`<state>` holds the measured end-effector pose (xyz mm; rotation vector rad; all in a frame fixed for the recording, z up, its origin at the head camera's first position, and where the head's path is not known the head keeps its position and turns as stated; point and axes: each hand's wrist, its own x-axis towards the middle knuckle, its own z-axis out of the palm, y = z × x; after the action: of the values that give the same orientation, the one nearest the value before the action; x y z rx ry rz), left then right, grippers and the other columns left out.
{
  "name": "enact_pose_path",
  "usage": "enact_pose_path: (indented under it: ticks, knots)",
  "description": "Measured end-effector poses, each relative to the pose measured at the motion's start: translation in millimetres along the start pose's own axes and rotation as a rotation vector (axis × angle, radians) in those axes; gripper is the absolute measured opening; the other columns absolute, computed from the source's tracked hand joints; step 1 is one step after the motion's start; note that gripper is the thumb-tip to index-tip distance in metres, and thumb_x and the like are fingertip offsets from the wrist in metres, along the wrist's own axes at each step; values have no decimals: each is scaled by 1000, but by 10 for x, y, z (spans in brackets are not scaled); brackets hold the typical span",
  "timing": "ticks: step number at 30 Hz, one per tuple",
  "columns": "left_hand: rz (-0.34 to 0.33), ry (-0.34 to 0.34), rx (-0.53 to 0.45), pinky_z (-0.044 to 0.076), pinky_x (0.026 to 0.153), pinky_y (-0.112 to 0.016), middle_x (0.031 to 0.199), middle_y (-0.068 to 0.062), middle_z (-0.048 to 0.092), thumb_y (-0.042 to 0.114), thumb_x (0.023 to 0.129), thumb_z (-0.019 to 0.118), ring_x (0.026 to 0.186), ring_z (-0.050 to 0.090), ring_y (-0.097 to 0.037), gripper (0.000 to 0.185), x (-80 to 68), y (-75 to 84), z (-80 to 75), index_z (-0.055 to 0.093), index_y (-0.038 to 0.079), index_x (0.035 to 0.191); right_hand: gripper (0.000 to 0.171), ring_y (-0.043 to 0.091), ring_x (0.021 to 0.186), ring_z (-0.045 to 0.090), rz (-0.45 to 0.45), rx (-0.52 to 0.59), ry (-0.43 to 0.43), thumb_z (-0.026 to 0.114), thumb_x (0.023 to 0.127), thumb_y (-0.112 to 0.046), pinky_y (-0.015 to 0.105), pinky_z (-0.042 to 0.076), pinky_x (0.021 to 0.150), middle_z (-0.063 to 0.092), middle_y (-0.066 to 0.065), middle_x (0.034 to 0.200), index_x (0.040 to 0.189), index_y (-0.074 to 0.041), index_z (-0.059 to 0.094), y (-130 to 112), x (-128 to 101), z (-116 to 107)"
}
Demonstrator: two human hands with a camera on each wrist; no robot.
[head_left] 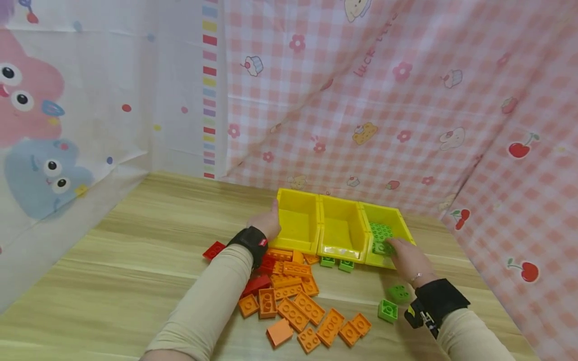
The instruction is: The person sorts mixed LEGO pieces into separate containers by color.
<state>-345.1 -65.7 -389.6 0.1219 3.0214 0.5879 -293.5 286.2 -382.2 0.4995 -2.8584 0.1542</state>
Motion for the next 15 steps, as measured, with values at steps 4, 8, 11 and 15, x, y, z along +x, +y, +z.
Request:
enact_pose_path:
  ticks: [4,8,11,15]
  knots:
    - [-4,-18,-21,39,53,-34,59,-5,50,22,95,49,54,50,-21,75,0,5,21,-1,8,150,35,41,107,52,-3,7,-31,59,83,7,52,40,91,57,26,114,117,8,56,-22,58,15]
    - [-6,-38,-39,37,51,-32,58,-5,49,23,96,49,51,47,-20,77,6,10,23,-4,9,150,33,42,108,51,-9,39,-73,58,84,7,52,39,91,56,27,114,117,8,56,-43,79,32]
    - [-9,-37,-38,36,50,-32,58,-5,48,23,96,49,50,46,-20,77,19,2,24,-6,9,150,33,43,109,51,-22,71,-97,57,85,7,52,39,90,56,28,115,118,9,55,-44,85,56]
    - [-27,-38,-52,36,51,-32,60,-6,48,27,98,46,53,48,-21,75,21,-19,32,-6,9,149,34,45,110,49,-29,121,-121,53,87,8,53,39,91,53,30,118,121,11,52,-42,82,109]
